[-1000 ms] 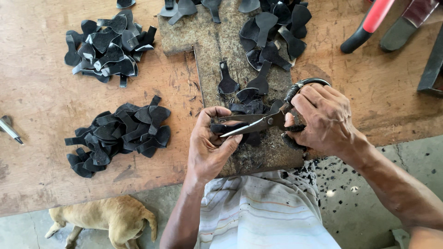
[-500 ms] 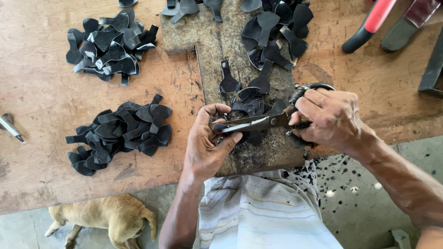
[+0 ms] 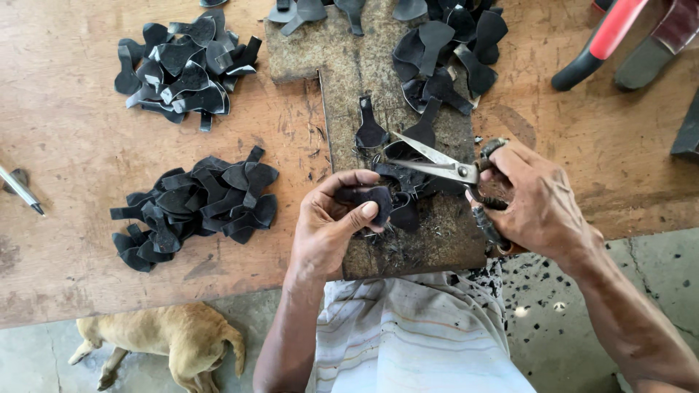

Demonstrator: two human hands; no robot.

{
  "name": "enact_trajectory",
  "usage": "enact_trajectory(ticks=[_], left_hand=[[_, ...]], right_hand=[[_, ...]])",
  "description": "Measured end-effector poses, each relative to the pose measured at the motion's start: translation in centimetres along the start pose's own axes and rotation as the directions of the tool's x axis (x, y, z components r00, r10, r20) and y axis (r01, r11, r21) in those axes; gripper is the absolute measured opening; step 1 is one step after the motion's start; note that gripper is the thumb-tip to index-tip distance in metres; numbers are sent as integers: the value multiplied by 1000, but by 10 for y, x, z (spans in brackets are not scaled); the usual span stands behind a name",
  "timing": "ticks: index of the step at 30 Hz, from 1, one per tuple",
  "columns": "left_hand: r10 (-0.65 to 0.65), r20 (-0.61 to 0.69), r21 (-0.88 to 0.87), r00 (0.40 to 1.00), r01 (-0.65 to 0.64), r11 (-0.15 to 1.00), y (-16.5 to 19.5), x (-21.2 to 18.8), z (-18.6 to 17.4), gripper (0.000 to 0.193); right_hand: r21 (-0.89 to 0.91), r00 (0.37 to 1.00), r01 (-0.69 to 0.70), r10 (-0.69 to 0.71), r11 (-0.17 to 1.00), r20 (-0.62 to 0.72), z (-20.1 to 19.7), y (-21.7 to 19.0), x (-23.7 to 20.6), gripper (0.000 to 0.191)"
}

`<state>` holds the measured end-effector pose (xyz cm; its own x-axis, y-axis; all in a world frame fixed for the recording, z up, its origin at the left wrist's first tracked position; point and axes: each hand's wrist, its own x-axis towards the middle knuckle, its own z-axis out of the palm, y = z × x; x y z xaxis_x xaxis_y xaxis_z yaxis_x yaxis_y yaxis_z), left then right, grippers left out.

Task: The person uses shears to trim the edges of small black rubber pieces on a wooden workbench. Trimmed pieces are placed into a pile on the table while offcuts fall onto the bench surface.

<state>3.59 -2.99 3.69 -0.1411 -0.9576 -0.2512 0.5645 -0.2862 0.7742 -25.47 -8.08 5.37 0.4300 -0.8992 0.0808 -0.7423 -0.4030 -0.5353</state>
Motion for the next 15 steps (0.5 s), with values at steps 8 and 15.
enact_trajectory(ticks=[8, 15], left_hand=[[-25, 16, -37, 1000, 25, 999, -11, 3, -4, 26], [-86, 89, 88, 992, 78, 993, -27, 5, 12, 26]], right_hand=[[273, 983, -184, 173, 944, 65, 10, -11, -2, 25], [752, 979, -186, 59, 632, 193, 12, -24, 10, 22]])
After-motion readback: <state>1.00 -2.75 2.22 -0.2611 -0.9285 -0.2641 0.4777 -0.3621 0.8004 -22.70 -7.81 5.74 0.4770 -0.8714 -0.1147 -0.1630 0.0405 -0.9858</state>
